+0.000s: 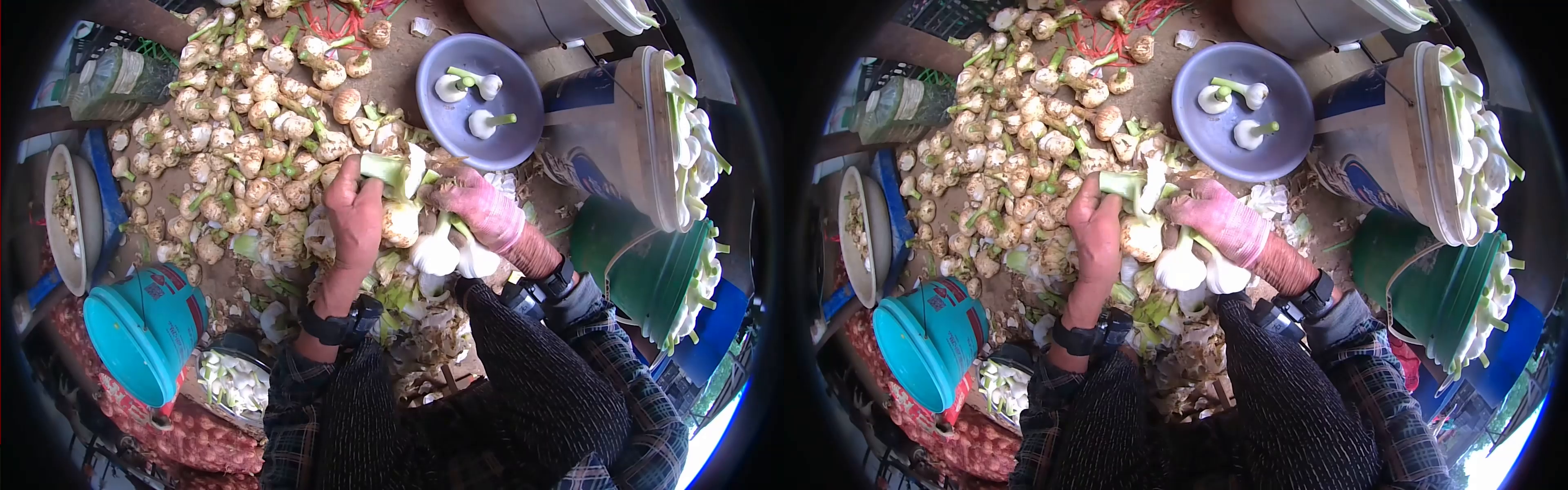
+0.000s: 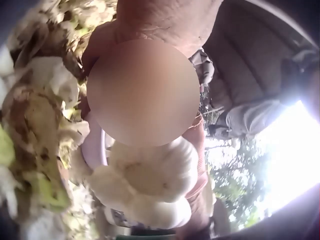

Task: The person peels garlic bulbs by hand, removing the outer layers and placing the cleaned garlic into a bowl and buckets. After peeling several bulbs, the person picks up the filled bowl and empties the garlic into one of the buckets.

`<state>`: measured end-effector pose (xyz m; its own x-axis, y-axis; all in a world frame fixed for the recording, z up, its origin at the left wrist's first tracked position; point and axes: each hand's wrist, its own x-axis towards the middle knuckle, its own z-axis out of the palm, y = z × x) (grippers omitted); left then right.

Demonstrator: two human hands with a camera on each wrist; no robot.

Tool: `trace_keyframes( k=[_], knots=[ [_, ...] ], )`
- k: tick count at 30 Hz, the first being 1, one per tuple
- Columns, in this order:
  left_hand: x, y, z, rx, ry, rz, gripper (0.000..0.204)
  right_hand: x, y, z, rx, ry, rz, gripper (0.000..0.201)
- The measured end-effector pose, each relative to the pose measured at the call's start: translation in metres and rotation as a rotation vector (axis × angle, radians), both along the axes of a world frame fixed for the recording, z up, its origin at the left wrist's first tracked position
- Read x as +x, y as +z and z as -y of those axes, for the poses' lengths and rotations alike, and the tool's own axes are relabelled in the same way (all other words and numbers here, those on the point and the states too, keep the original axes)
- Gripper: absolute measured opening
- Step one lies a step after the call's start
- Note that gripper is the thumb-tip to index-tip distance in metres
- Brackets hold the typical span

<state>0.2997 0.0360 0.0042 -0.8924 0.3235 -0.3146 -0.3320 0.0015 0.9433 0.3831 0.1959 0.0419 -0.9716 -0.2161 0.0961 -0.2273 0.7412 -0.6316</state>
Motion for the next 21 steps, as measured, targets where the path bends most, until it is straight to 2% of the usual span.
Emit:
trace_keyframes(
  k=[2, 3, 4, 5, 6, 7, 8, 9, 10, 11, 12, 13, 14, 16, 17, 18, 20, 21],
  knots=[
    [0.0, 0.015, 0.005, -0.182, -0.113, -0.172, 0.013, -0.001, -0.001, -0.003, 0.025, 0.004, -0.027, 0.03],
    [0.001, 0.004, 0.005, -0.077, -0.028, -0.338, 0.01, 0.0, -0.003, -0.006, -0.013, -0.045, 0.018, 0.029],
    [-0.001, 0.009, 0.008, -0.075, -0.03, -0.334, 0.01, 0.001, -0.004, -0.008, -0.051, -0.093, 0.062, 0.028],
    [-0.004, 0.019, 0.014, -0.189, -0.284, -0.58, 0.008, 0.002, 0.005, -0.008, -0.203, -0.264, 0.414, 0.025],
    [-0.004, 0.026, 0.017, -0.301, -0.541, -0.826, 0.007, 0.006, 0.0, -0.01, -0.201, -0.267, 0.414, 0.025],
    [-0.001, 0.025, 0.018, -0.372, -0.719, -0.969, 0.003, 0.007, -0.002, -0.011, -0.353, -0.345, 0.394, 0.021],
    [0.002, 0.023, 0.021, -0.368, -0.714, -0.972, 0.003, 0.006, -0.002, -0.012, -0.503, -0.419, 0.371, 0.017],
    [0.004, 0.019, 0.026, -0.393, -0.78, -1.014, 0.003, 0.009, 0.005, -0.016, -1.175, -0.807, 0.666, 0.014],
    [0.007, 0.011, 0.032, -0.418, -0.851, -1.052, 0.003, 0.017, -0.006, -0.019, -1.233, -0.83, 0.508, 0.018],
    [0.014, -0.014, 0.044, -0.525, -0.89, -1.003, 0.004, 0.024, -0.008, -0.026, -1.422, -0.771, 0.544, 0.02],
    [0.018, -0.037, 0.057, -0.519, -0.891, -1.004, 0.004, 0.028, -0.008, -0.033, -1.61, -0.704, 0.572, 0.023],
    [0.017, -0.051, 0.064, -0.749, -1.032, -0.809, 0.006, 0.03, 0.0, -0.034, -1.326, -0.735, 0.541, 0.025],
    [0.018, -0.067, 0.07, -0.972, -1.157, -0.596, 0.008, 0.031, 0.007, -0.03, -1.317, -0.737, 0.536, 0.025],
    [0.007, -0.052, 0.061, -0.963, -1.166, -0.534, 0.009, 0.032, 0.018, -0.017, -0.94, -0.73, 0.262, 0.022],
    [0.001, -0.039, 0.06, -0.968, -1.179, -0.474, 0.016, 0.038, 0.009, -0.025, -1.383, -0.601, 0.309, 0.022],
    [-0.005, -0.024, 0.055, -0.969, -1.171, -0.478, 0.016, 0.038, 0.004, -0.025, -1.38, -0.594, 0.307, 0.022],
    [-0.008, 0.001, 0.046, -0.819, -0.866, -0.575, 0.026, 0.042, 0.002, -0.022, -1.189, -0.746, 0.265, 0.019],
    [-0.008, 0.002, 0.046, -0.816, -0.865, -0.577, 0.026, 0.042, 0.004, -0.02, -1.047, -0.743, 0.246, 0.018]
  ],
)
